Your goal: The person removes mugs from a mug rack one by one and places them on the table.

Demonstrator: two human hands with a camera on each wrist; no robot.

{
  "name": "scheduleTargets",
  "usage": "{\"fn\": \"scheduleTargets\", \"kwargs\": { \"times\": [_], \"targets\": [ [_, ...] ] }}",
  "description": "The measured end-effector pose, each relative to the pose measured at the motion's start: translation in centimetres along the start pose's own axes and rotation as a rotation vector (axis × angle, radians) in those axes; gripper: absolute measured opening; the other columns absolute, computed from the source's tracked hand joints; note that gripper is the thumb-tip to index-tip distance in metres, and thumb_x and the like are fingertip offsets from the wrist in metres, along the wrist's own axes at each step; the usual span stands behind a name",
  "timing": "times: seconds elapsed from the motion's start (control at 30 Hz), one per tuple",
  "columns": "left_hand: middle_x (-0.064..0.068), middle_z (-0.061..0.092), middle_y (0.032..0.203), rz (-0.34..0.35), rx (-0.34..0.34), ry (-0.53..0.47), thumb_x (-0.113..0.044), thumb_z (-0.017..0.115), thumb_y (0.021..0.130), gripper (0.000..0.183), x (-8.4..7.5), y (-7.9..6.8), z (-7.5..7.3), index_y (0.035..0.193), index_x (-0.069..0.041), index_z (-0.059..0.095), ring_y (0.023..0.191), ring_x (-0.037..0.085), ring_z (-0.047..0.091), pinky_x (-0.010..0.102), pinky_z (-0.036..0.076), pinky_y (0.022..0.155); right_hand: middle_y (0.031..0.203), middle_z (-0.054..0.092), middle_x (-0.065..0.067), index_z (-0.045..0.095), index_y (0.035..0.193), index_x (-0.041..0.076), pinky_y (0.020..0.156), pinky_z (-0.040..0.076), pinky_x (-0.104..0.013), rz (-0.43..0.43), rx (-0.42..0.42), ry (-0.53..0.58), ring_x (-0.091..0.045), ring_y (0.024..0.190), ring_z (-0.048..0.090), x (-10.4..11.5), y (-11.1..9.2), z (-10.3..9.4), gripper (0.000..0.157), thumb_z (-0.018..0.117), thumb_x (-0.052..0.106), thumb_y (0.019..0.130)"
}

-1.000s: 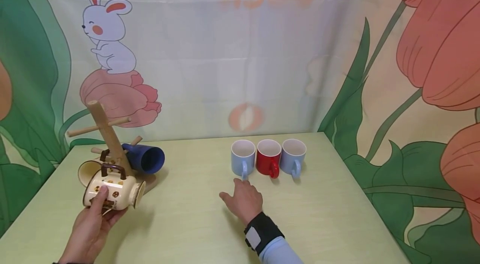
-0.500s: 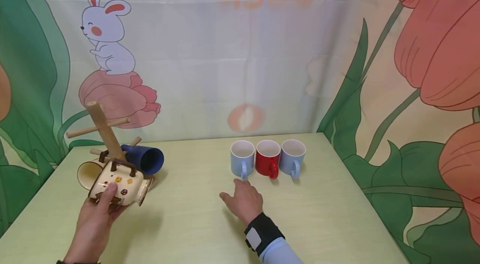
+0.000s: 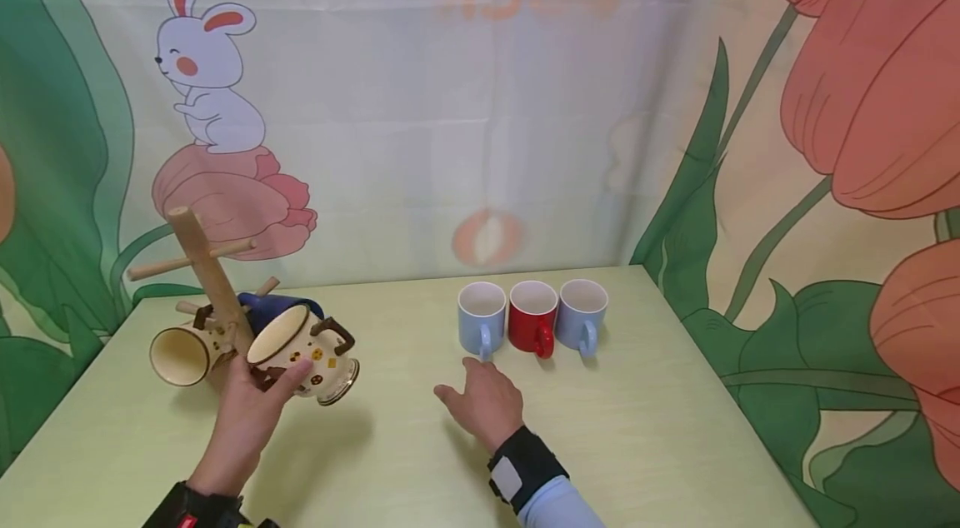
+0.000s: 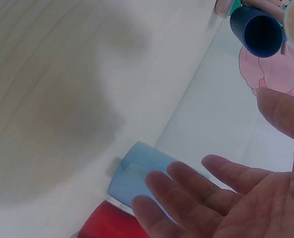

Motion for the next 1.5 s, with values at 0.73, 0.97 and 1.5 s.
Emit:
{"fn": "scheduleTargets", "kwargs": {
  "times": [0.73, 0.97, 1.5],
  "targets": [
    [0.018, 0.057, 0.134, 0.200, 0.204, 0.414, -0.036, 0.086, 0.078, 0.089, 2.4, 0.9, 5.6, 0.143, -0.004, 0.035, 0.121, 0.030, 0.056, 0.050, 0.047, 0.097, 0.115, 0.069, -0.012, 0.062, 0.129, 0.004, 0.082, 0.053, -0.045, -0.216, 0.119, 0.066, -0.026, 0.097, 0.067, 2.7, -0.7, -0.9, 0.059, 0.075, 0.042, 0.086],
    [0.012, 0.058, 0.132, 0.230, 0.269, 0.436, -0.030, 0.088, 0.075, 0.084, 2.6, 0.7, 6.2, 0.141, -0.007, 0.040, 0.118, 0.026, 0.057, 0.050, 0.047, 0.097, 0.085, 0.067, 0.004, 0.074, 0.106, 0.010, 0.066, 0.048, -0.030, -0.290, 0.200, 0.100, -0.012, 0.075, 0.057, 3.2, -1.0, -0.5, 0.028, 0.073, 0.032, 0.090],
    [0.009, 0.061, 0.128, 0.255, 0.349, 0.486, -0.034, 0.088, 0.075, 0.085, 2.8, 0.8, 6.2, 0.141, -0.007, 0.042, 0.118, 0.023, 0.057, 0.052, 0.044, 0.100, 0.066, 0.063, 0.000, 0.074, 0.084, 0.006, 0.052, 0.040, -0.025, -0.288, 0.241, 0.227, -0.009, 0.058, 0.050, 3.2, -1.8, -0.4, 0.017, 0.067, 0.018, 0.094]
  ]
}}
Point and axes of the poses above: each hand's wrist, its own y-axis towards the middle knuckle, its own z-axis out of the palm, x = y × z, the point moved 2 cm from there along y, towards the middle knuckle
